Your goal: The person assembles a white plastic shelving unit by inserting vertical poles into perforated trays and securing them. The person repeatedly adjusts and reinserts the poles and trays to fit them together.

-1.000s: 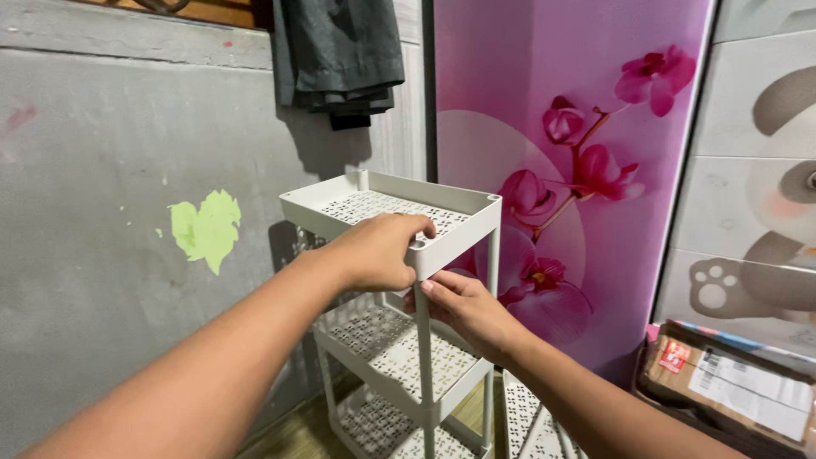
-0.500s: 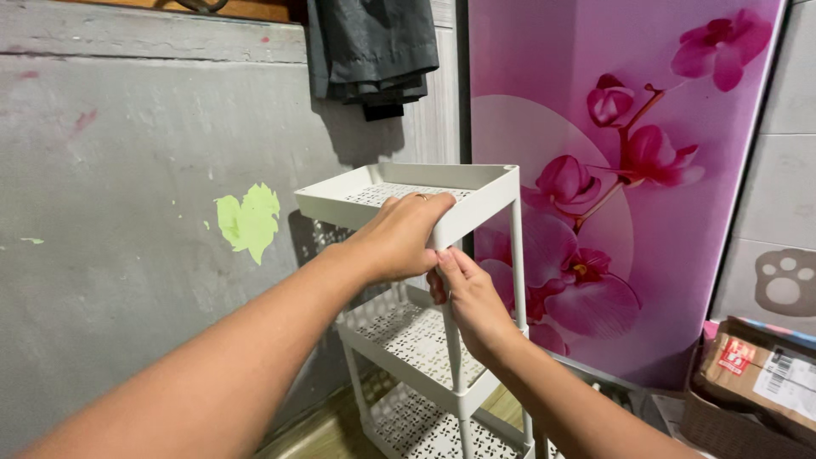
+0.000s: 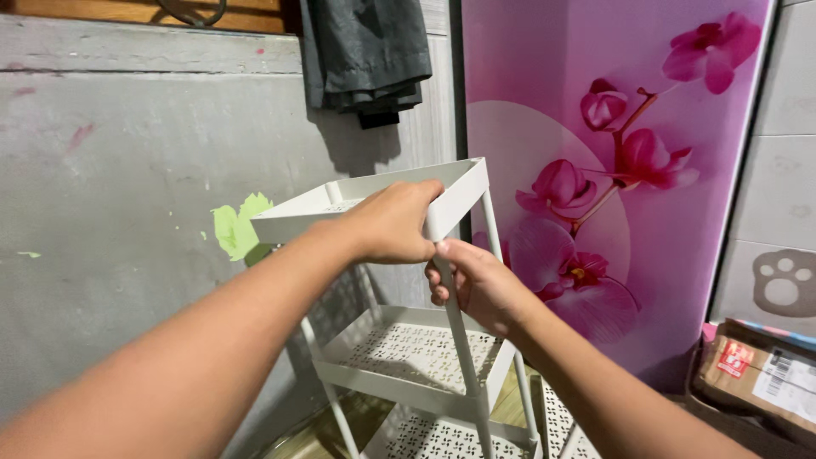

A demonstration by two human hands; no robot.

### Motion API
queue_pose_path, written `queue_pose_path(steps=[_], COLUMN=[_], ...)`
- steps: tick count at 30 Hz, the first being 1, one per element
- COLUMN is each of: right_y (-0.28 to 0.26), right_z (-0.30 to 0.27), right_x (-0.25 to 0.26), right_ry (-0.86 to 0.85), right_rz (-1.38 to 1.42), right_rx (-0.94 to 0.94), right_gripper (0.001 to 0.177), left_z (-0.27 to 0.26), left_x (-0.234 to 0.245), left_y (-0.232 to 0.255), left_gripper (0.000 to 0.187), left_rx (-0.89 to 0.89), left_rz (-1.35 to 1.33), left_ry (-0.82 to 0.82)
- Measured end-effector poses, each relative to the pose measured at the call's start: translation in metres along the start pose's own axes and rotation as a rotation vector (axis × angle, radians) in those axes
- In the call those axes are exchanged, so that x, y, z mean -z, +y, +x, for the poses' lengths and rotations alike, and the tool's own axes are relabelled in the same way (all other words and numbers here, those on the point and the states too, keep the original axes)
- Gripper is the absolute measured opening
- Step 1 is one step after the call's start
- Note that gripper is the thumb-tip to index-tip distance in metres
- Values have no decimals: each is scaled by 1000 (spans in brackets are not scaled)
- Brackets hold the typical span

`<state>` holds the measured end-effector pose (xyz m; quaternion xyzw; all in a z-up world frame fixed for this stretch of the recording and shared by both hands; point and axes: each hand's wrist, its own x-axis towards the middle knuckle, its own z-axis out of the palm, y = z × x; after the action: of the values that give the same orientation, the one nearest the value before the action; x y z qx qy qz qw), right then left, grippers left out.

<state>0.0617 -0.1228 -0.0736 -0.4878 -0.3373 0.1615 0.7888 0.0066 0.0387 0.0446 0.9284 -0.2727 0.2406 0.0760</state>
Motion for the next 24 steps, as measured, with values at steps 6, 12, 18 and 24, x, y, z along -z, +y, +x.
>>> queue_pose_path(steps=[6, 12, 18, 24], right_y=[-10, 9, 20, 14], right_z=[3, -5, 11, -2], right_x=[21, 23, 23, 20], right_ry=[-192, 188, 548, 267], right_rz=[-199, -320, -393, -226], right_rx=[-169, 12, 90, 22], right_gripper=[38, 37, 33, 39], left_z=[15, 11, 22, 17], left_x=[-2, -20, -31, -31], left_y=[18, 33, 42, 36], left_gripper=[51, 50, 52, 42], left_rx=[48, -5, 102, 96], left_rz=[21, -32, 72, -49], left_ry=[-239, -26, 40, 118])
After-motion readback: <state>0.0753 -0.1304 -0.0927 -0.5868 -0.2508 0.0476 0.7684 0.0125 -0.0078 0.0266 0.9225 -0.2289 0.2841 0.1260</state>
